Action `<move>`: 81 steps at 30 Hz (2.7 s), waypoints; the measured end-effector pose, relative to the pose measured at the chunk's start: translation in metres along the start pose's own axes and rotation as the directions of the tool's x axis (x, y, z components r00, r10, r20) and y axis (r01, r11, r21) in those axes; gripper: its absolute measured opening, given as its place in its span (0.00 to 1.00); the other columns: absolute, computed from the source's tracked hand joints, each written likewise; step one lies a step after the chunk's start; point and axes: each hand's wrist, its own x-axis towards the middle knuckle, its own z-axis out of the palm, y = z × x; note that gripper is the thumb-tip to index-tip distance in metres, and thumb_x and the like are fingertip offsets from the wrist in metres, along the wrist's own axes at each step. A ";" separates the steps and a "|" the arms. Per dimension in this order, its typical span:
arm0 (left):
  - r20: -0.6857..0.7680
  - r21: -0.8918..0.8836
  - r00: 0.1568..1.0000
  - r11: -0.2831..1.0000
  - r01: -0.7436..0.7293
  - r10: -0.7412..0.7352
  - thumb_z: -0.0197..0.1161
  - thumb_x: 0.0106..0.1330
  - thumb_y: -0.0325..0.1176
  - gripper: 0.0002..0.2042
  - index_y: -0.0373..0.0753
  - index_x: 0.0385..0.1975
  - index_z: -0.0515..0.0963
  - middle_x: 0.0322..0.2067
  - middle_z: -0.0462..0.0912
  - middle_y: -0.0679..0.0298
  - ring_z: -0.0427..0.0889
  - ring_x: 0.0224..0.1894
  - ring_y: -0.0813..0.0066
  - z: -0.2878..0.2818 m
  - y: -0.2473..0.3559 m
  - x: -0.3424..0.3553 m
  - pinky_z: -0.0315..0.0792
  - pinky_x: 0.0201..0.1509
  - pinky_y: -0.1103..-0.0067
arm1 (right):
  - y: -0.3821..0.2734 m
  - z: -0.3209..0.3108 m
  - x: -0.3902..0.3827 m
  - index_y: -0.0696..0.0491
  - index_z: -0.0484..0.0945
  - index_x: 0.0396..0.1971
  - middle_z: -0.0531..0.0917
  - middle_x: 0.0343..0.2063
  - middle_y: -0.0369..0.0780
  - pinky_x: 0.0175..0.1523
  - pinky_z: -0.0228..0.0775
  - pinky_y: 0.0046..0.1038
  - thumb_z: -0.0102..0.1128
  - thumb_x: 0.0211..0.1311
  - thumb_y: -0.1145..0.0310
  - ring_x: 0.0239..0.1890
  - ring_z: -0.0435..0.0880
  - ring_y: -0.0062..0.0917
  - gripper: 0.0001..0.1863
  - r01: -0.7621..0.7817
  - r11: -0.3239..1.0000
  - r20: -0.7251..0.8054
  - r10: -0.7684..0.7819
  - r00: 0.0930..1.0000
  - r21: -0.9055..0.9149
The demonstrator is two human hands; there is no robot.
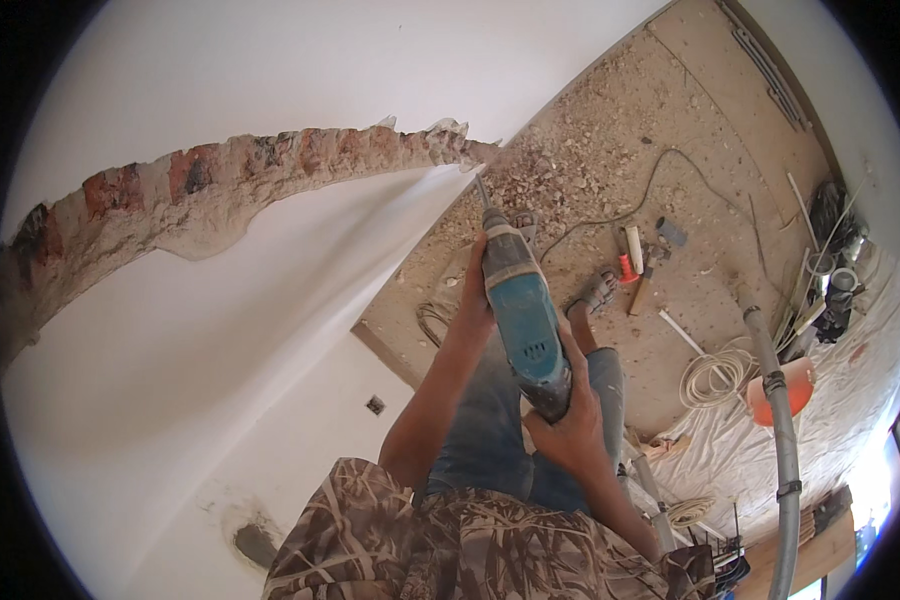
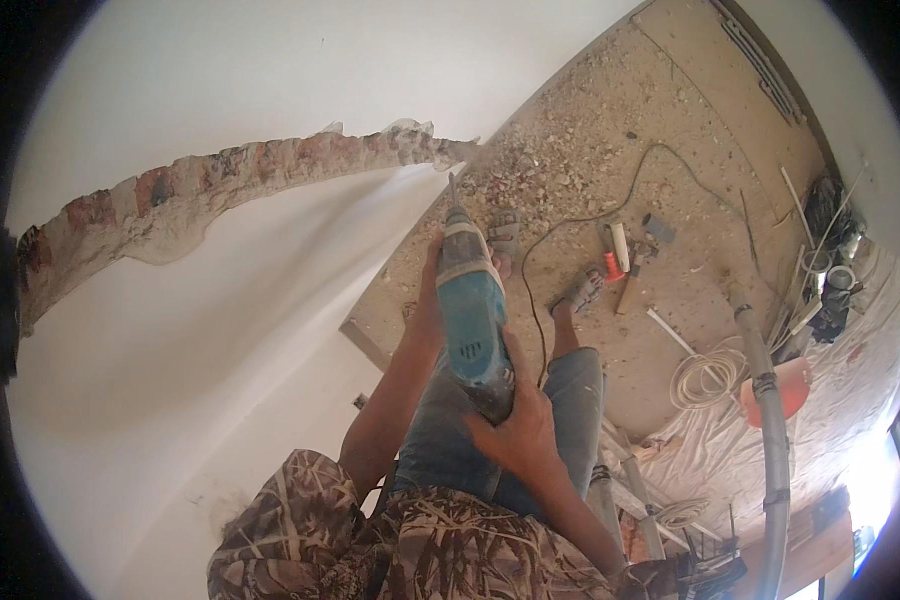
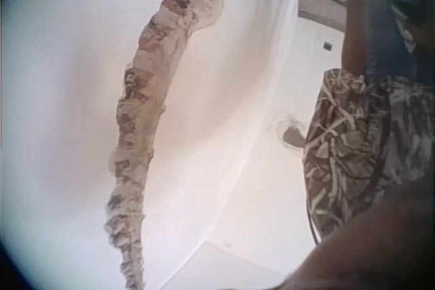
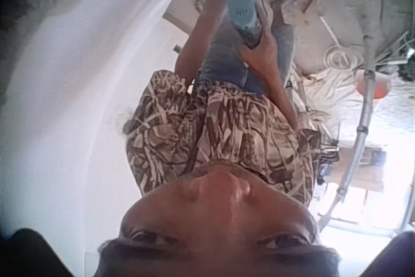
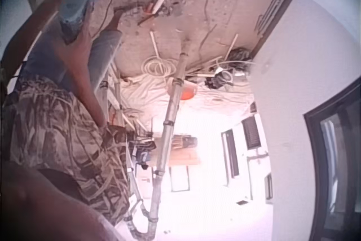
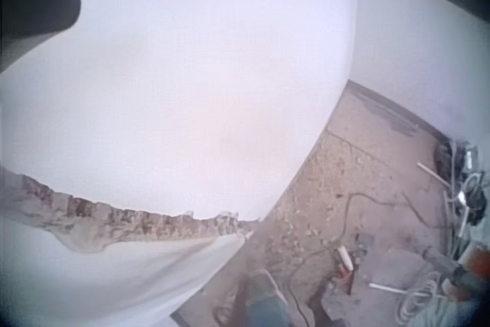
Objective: The person uses a rotary hammer drill to carve out a channel in a plastered brick wall while standing on a ladder.
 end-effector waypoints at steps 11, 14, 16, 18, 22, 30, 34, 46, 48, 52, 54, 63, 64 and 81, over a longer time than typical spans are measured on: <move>-0.165 0.127 0.985 0.992 -0.026 0.047 0.52 0.71 0.64 0.34 0.34 0.56 0.75 0.47 0.84 0.52 0.86 0.48 0.56 0.028 -0.029 -0.040 0.84 0.53 0.62 | 0.010 -0.024 -0.054 0.56 0.52 0.74 0.79 0.55 0.59 0.61 0.74 0.43 0.63 0.43 0.77 0.58 0.81 0.54 0.52 0.044 0.998 -0.014 -0.045 0.999 -0.045; -0.125 0.131 0.991 0.991 -0.034 0.051 0.55 0.70 0.63 0.32 0.36 0.56 0.74 0.48 0.83 0.54 0.86 0.50 0.58 0.033 -0.013 -0.043 0.82 0.56 0.61 | -0.004 -0.033 -0.050 0.57 0.54 0.74 0.77 0.58 0.59 0.63 0.71 0.42 0.63 0.42 0.77 0.61 0.78 0.53 0.52 0.050 0.999 0.018 -0.050 0.999 -0.013; -0.085 0.108 0.996 0.994 -0.012 0.021 0.62 0.69 0.59 0.29 0.40 0.57 0.73 0.47 0.83 0.58 0.85 0.50 0.63 0.033 0.000 -0.038 0.80 0.58 0.65 | -0.005 -0.038 -0.041 0.57 0.55 0.74 0.74 0.62 0.59 0.66 0.69 0.40 0.63 0.41 0.78 0.65 0.75 0.51 0.52 0.063 0.998 0.038 -0.064 0.997 0.026; -0.081 0.128 0.996 0.991 -0.034 0.044 0.62 0.69 0.59 0.29 0.40 0.58 0.72 0.48 0.82 0.58 0.84 0.51 0.64 0.044 0.003 -0.025 0.80 0.59 0.66 | 0.004 -0.051 -0.026 0.57 0.56 0.73 0.70 0.66 0.58 0.68 0.66 0.38 0.62 0.41 0.78 0.68 0.72 0.48 0.51 0.103 0.994 0.026 -0.104 0.994 0.036; -0.059 0.137 0.992 0.985 -0.100 0.109 0.63 0.69 0.57 0.29 0.39 0.58 0.72 0.50 0.82 0.59 0.83 0.53 0.67 0.067 0.013 -0.010 0.79 0.59 0.68 | -0.008 -0.080 -0.005 0.57 0.57 0.73 0.67 0.68 0.53 0.70 0.61 0.36 0.62 0.41 0.79 0.70 0.69 0.40 0.51 -0.002 0.987 0.033 -0.004 0.999 0.162; -0.078 0.194 0.987 0.974 -0.120 0.137 0.60 0.73 0.55 0.26 0.41 0.60 0.70 0.51 0.81 0.61 0.81 0.55 0.69 0.132 0.026 0.003 0.79 0.57 0.66 | -0.053 -0.146 0.039 0.60 0.54 0.72 0.81 0.49 0.49 0.50 0.78 0.30 0.63 0.40 0.81 0.52 0.82 0.32 0.51 -0.192 0.946 0.089 0.174 0.981 0.262; -0.104 0.177 0.986 0.978 -0.108 0.127 0.59 0.73 0.56 0.28 0.40 0.60 0.69 0.52 0.80 0.61 0.81 0.54 0.68 0.139 0.038 0.014 0.79 0.57 0.66 | -0.095 -0.150 0.067 0.60 0.60 0.66 0.84 0.38 0.50 0.36 0.84 0.31 0.62 0.32 0.72 0.39 0.88 0.35 0.50 -0.193 0.954 0.014 0.195 0.981 0.231; -0.115 0.182 0.983 0.976 -0.122 0.144 0.66 0.65 0.62 0.38 0.36 0.61 0.67 0.55 0.77 0.59 0.77 0.60 0.67 0.148 0.064 0.036 0.72 0.67 0.65 | -0.128 -0.160 0.117 0.57 0.56 0.72 0.83 0.35 0.48 0.31 0.79 0.30 0.59 0.35 0.78 0.31 0.84 0.29 0.53 -0.292 0.941 0.114 0.276 0.954 0.170; -0.114 0.178 0.984 0.977 -0.116 0.137 0.64 0.65 0.65 0.39 0.37 0.63 0.66 0.56 0.77 0.59 0.76 0.61 0.66 0.142 0.066 0.040 0.71 0.68 0.64 | -0.136 -0.160 0.115 0.52 0.52 0.77 0.84 0.40 0.46 0.34 0.78 0.28 0.59 0.42 0.82 0.32 0.84 0.26 0.54 -0.334 0.928 0.131 0.315 0.940 0.166; -0.074 0.174 0.991 0.980 -0.100 0.114 0.52 0.72 0.65 0.32 0.41 0.57 0.73 0.49 0.81 0.64 0.81 0.53 0.69 0.133 0.067 0.036 0.74 0.64 0.67 | -0.140 -0.146 0.105 0.52 0.57 0.74 0.83 0.45 0.47 0.42 0.80 0.31 0.60 0.45 0.78 0.36 0.86 0.31 0.49 -0.143 0.989 0.092 0.147 0.985 -0.045; -0.036 0.185 0.992 0.976 -0.113 0.122 0.49 0.73 0.65 0.31 0.43 0.56 0.75 0.47 0.83 0.66 0.82 0.51 0.69 0.126 0.069 0.026 0.75 0.63 0.68 | -0.126 -0.130 0.099 0.51 0.57 0.73 0.83 0.45 0.50 0.47 0.80 0.35 0.61 0.45 0.76 0.39 0.87 0.37 0.48 0.061 0.995 0.105 -0.053 0.993 -0.077; 0.073 -0.158 0.994 0.983 0.091 -0.080 0.58 0.61 0.73 0.41 0.39 0.59 0.74 0.56 0.79 0.51 0.79 0.57 0.54 0.053 0.088 0.006 0.78 0.59 0.57 | -0.100 -0.047 0.079 0.47 0.50 0.76 0.82 0.37 0.57 0.48 0.75 0.49 0.65 0.47 0.68 0.37 0.83 0.53 0.53 0.024 0.990 0.262 0.013 0.965 -0.138; 0.012 -0.181 0.997 0.980 0.080 -0.079 0.59 0.60 0.72 0.42 0.39 0.59 0.73 0.56 0.78 0.51 0.79 0.57 0.53 0.054 0.091 -0.005 0.78 0.58 0.57 | -0.095 -0.035 0.071 0.47 0.49 0.77 0.81 0.34 0.57 0.45 0.75 0.50 0.65 0.47 0.67 0.34 0.82 0.54 0.54 0.051 0.992 0.255 -0.019 0.967 -0.118; -0.079 0.094 0.997 0.995 0.033 -0.026 0.56 0.64 0.71 0.40 0.41 0.63 0.67 0.55 0.76 0.57 0.79 0.54 0.60 0.038 0.035 -0.038 0.82 0.50 0.62 | -0.024 -0.024 -0.014 0.43 0.51 0.77 0.79 0.34 0.49 0.43 0.77 0.44 0.69 0.48 0.68 0.36 0.83 0.47 0.54 0.119 0.992 0.107 -0.114 0.988 -0.037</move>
